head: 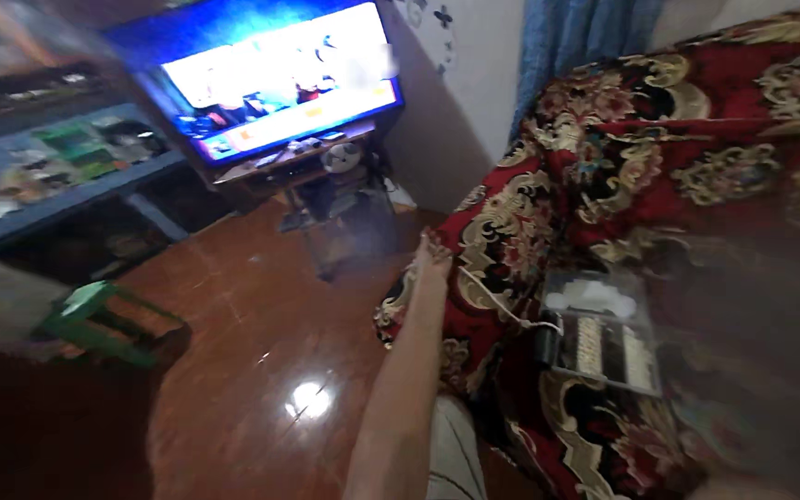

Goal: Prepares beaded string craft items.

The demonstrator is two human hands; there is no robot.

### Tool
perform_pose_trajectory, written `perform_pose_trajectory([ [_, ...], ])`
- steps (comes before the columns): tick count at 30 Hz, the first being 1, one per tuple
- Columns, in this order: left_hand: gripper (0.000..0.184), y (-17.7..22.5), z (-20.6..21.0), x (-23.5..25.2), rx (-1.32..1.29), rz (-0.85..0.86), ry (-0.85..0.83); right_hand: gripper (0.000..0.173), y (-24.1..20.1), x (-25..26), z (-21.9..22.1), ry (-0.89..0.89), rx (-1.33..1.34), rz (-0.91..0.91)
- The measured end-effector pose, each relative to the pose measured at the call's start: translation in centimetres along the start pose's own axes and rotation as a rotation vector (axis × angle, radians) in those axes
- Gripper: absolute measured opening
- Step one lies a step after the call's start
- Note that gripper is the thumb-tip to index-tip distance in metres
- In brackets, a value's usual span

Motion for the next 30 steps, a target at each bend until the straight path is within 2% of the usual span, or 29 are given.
perform_pose_trajectory([
  [1, 0.025, 0.8, 1.3, -3.0, 0.043, -0.063, 0.058, 0.026, -0.5, -1.5, 0.0, 0.193, -0.117, 0.245],
  [2, 0.024, 1.3, 2.1, -4.5, 0.097, -0.075, 0.152, 0.030, -2.5, -3.4, 0.7, 0.300, -0.173, 0.471],
  [3, 0.025, 1.5, 1.9, -4.4, 0.103, -0.070, 0.196, 0.035, -4.5, -4.8, 1.3, 0.362, -0.176, 0.629],
  [4, 0.028, 1.2, 0.9, -2.6, 0.045, -0.038, 0.115, 0.036, -5.3, -5.2, 1.7, 0.406, -0.175, 0.704],
  [6, 0.031, -0.1, -1.8, 3.1, -0.088, 0.067, -0.143, 0.035, -2.8, -3.8, 0.6, 0.419, -0.190, 0.711],
  [9, 0.038, -0.5, -2.7, 6.0, -0.159, 0.061, -0.134, 0.036, 4.2, -0.4, -3.7, 0.516, -0.243, 0.585],
  [12, 0.040, -0.3, -2.9, 6.8, -0.236, 0.062, -0.145, 0.044, 7.0, 0.2, -6.9, 0.676, -0.255, 0.517],
  [14, 0.039, -0.2, -2.7, 6.5, -0.265, 0.061, -0.131, 0.045, 6.9, -0.5, -7.2, 0.753, -0.210, 0.507],
  [15, 0.038, -0.2, -2.5, 6.4, -0.277, 0.062, -0.132, 0.045, 5.7, -1.3, -6.6, 0.712, -0.159, 0.559],
  [17, 0.037, -0.2, -2.1, 6.4, -0.284, 0.043, -0.178, 0.035, 4.2, -1.8, -5.9, 0.571, -0.133, 0.661],
  [19, 0.036, 0.0, -1.6, 6.6, -0.275, 0.026, -0.198, 0.028, 3.3, -1.8, -5.4, 0.343, -0.160, 0.683],
  [20, 0.034, 0.3, -1.3, 6.3, -0.246, 0.023, -0.173, 0.026, 2.6, -2.1, -5.2, 0.206, -0.201, 0.679],
  [22, 0.025, 1.6, 1.0, 2.6, -0.133, -0.002, -0.010, 0.026, 1.7, -3.6, -5.3, 0.014, -0.291, 0.656],
  [25, 0.019, 3.2, 3.5, -0.4, -0.048, 0.028, 0.032, 0.019, 1.9, -7.0, -5.8, -0.089, -0.274, 0.648],
  [30, 0.018, 3.1, 3.3, 2.1, -0.020, 0.020, 0.025, 0.025, 3.4, -9.9, -7.1, -0.254, -0.095, 0.608],
])
Point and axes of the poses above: each hand's wrist, its own x-axis towards the middle knuckle, its own z-axis out of the palm, y = z × x, the point moved 6 cm from there along x, towards the middle knuckle, and after that the axes turned 2 degrees about z, right-handed, at the moved point
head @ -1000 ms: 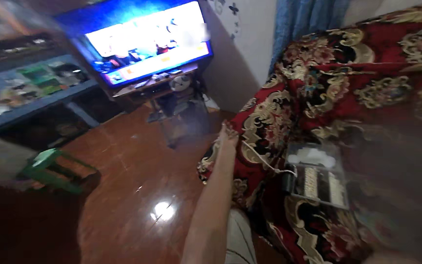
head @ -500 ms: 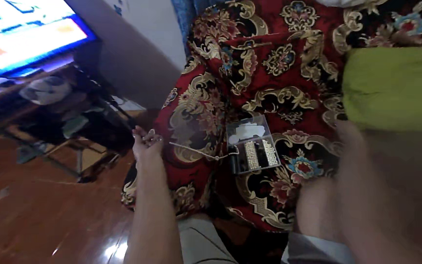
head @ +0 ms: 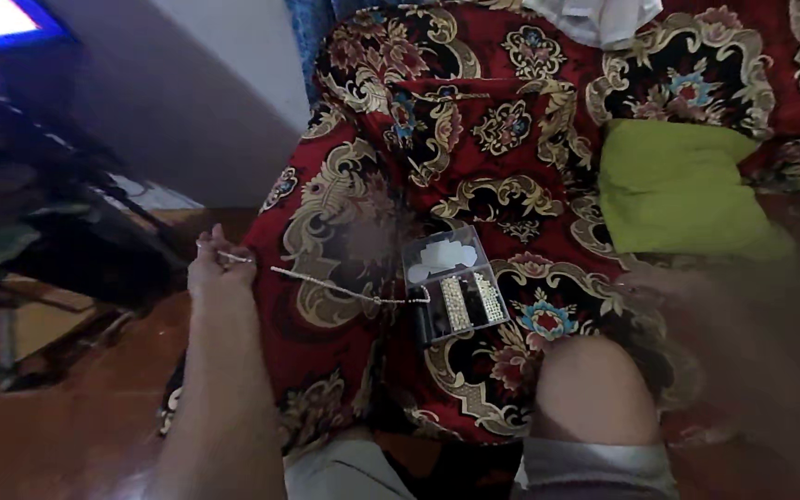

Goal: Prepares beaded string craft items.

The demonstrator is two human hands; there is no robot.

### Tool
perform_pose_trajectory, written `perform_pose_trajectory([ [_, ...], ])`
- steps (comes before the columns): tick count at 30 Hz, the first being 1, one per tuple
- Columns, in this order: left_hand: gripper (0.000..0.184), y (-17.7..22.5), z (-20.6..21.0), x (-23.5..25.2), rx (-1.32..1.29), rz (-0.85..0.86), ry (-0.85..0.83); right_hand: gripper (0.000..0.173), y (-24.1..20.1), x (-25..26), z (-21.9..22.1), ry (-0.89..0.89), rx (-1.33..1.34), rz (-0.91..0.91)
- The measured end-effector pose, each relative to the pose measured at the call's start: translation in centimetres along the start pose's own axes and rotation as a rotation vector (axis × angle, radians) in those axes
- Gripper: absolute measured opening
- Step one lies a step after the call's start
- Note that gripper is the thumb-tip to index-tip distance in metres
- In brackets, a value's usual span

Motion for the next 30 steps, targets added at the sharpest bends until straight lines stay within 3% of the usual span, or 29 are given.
perform_pose_trajectory([
  [3, 0.019, 0.2, -0.7, 1.6, -0.076, 0.004, -0.009, 0.024, 0.8, -0.5, -0.7, -0.013, 0.025, -0.017],
  [6, 0.019, 0.4, -1.2, 2.5, -0.109, -0.004, -0.020, 0.023, 0.7, -1.6, -0.1, 0.189, 0.037, 0.062],
  [8, 0.020, 0.1, -1.8, 3.9, -0.162, 0.009, -0.016, 0.021, 0.9, -0.9, 0.5, 0.218, 0.072, 0.062],
  [13, 0.037, -1.0, -6.6, 12.4, -0.420, 0.094, -0.169, 0.018, 0.1, 0.9, 2.7, 0.304, 0.083, 0.151],
  [15, 0.043, -0.8, -7.2, 12.7, -0.450, 0.123, -0.111, 0.019, 1.6, 0.4, 1.4, 0.460, -0.014, 0.253],
  [17, 0.045, -0.7, -7.0, 12.5, -0.438, 0.123, -0.098, 0.031, 3.9, -0.8, -1.3, 0.570, -0.028, 0.318],
  [20, 0.043, -0.6, -6.1, 11.6, -0.384, 0.123, -0.128, 0.032, 6.1, -2.5, -4.8, 0.755, -0.083, 0.279],
  [23, 0.042, -0.4, -5.3, 10.9, -0.326, 0.108, -0.176, 0.036, -0.9, -5.2, 0.9, 0.671, -0.229, 0.094],
  [24, 0.039, -0.4, -5.0, 10.6, -0.301, 0.101, -0.218, 0.039, -4.6, -6.5, 4.8, 0.636, -0.313, 0.145],
  [25, 0.037, -0.5, -4.7, 10.1, -0.274, 0.096, -0.266, 0.042, -8.2, -7.2, 8.7, 0.579, -0.259, 0.310],
  [27, 0.033, -0.6, -4.1, 8.8, -0.216, 0.073, -0.310, 0.033, -9.2, -3.2, 10.6, 0.372, -0.365, 0.035],
  [30, 0.031, -0.8, -3.5, 7.8, -0.129, 0.072, -0.372, 0.029, -11.1, 2.1, 14.5, 0.045, -0.445, -0.091],
])
Point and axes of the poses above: each hand's wrist, its own x-axis towards the middle knuckle, its own z-axis out of the palm, y = z × x, the point moved 6 cm from there along x, towards the middle knuckle, and after that the axes turned 2 degrees about z, right-handed, at the moved point
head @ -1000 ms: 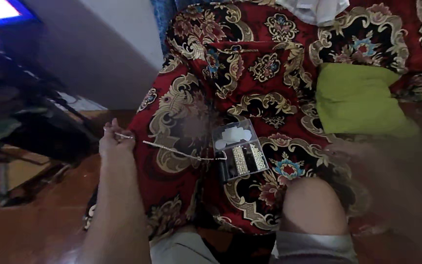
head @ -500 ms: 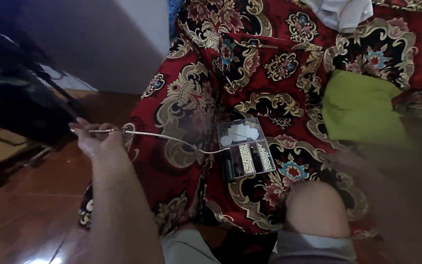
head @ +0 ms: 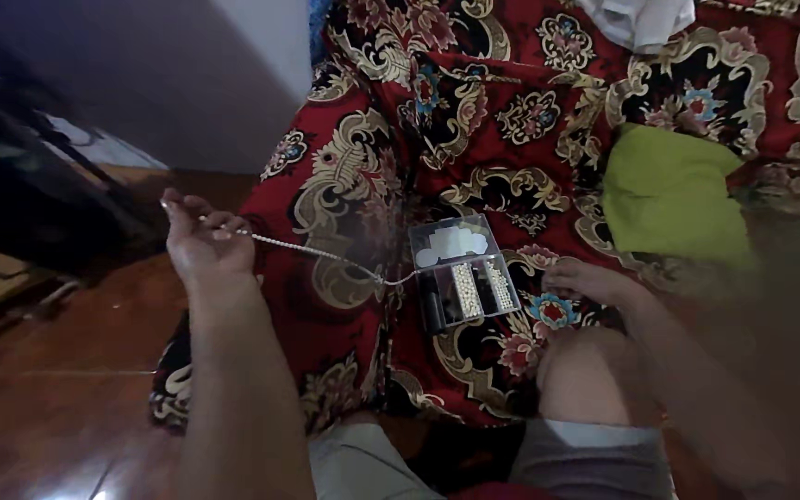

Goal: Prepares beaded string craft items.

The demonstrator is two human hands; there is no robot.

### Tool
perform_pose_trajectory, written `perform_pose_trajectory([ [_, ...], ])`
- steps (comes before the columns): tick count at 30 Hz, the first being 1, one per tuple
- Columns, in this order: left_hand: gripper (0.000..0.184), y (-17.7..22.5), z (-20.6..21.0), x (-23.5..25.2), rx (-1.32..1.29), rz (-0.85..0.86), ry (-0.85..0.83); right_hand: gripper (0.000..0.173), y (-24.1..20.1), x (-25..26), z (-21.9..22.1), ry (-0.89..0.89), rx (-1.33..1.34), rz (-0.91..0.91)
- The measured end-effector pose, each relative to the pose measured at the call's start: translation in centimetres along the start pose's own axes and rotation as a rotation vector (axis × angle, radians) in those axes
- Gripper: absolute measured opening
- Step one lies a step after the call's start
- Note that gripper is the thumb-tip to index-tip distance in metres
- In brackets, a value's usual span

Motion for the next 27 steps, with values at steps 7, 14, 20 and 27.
perform_pose_trajectory([
  [7, 0.029, -0.4, -0.1, 0.1, -0.022, -0.006, 0.007, 0.033, -7.3, 6.2, 3.9, -0.082, -0.406, 0.041],
  [14, 0.028, -0.5, 0.3, 0.0, -0.028, 0.012, 0.006, 0.030, -9.5, 7.6, 5.2, 0.123, -0.694, 0.226],
  [20, 0.027, -0.7, 0.4, 0.1, -0.038, 0.008, -0.016, 0.028, -9.7, 7.4, 5.5, 0.174, -0.731, 0.229],
  [27, 0.029, -0.6, 1.1, -0.2, 0.014, 0.014, -0.057, 0.025, -9.7, 7.2, 5.2, 0.194, -0.682, 0.152],
])
Point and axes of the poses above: each hand's wrist, its own x-axis towards the middle knuckle, its own z-axis out of the palm, y = z × x, the point moved 6 cm from there along x, towards the middle knuckle, and after that the axes turned 2 degrees about z, right-handed, at the moved point
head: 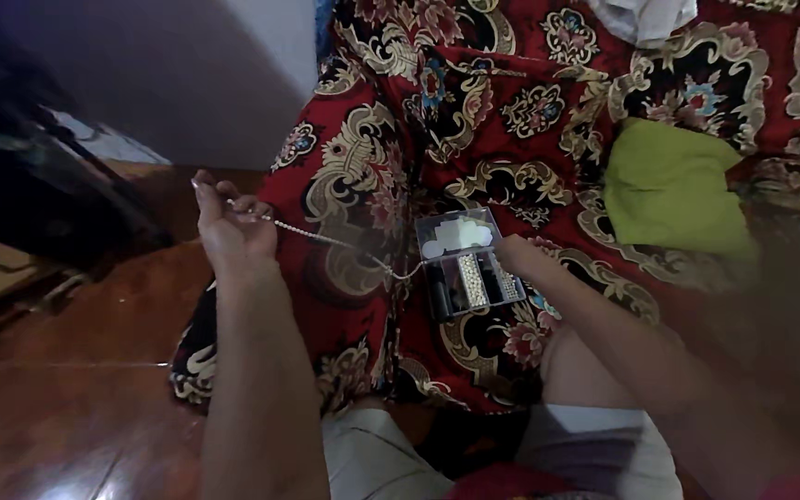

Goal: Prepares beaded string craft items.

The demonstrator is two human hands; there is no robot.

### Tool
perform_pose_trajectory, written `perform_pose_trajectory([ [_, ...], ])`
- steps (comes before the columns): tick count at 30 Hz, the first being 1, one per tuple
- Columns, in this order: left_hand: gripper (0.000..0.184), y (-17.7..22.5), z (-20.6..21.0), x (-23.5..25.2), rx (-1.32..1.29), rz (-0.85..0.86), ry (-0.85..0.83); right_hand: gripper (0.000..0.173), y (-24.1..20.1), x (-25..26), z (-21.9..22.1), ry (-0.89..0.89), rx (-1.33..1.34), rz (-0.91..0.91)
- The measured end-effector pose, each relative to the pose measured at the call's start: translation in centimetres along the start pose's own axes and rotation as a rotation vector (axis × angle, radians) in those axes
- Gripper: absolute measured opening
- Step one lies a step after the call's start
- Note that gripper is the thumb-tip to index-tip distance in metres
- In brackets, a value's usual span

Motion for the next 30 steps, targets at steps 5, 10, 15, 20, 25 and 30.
perform_pose_trajectory([
  [5, 0.028, -0.4, 2.4, -0.8, 0.184, -0.020, -0.382, 0.026, 1.2, -0.2, -0.8, 0.104, 0.133, -0.048],
  [10, 0.020, -3.1, 7.7, -9.5, 0.612, -0.186, -0.754, 0.028, 0.5, -5.0, -2.7, 0.399, 0.478, -0.218],
  [15, 0.019, -9.0, 11.1, -18.6, 0.712, -0.337, -1.226, 0.077, -4.5, -9.5, -3.2, 0.254, 0.932, -0.701],
  [20, 0.018, -10.5, 11.4, -21.0, 0.764, -0.445, -1.156, 0.043, -4.4, -11.0, -4.5, 0.210, 0.649, -0.615],
  [25, 0.025, -11.3, 10.2, -21.2, 0.648, -0.540, -1.112, 0.021, -1.1, -10.8, -7.1, 0.379, 0.509, -0.535],
  [30, 0.038, -12.9, 8.7, -21.1, 0.691, -0.577, -1.132, 0.013, 3.6, -9.9, -9.4, 0.645, 0.747, -0.482],
])
Point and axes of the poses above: each hand's wrist, its own x-axis towards the middle knuckle, its own z-axis out of the palm, y = z × x, the point moved 6 cm from there along x, towards the middle knuckle, and after that the axes turned 2 degrees about z, right-handed, at the moved point
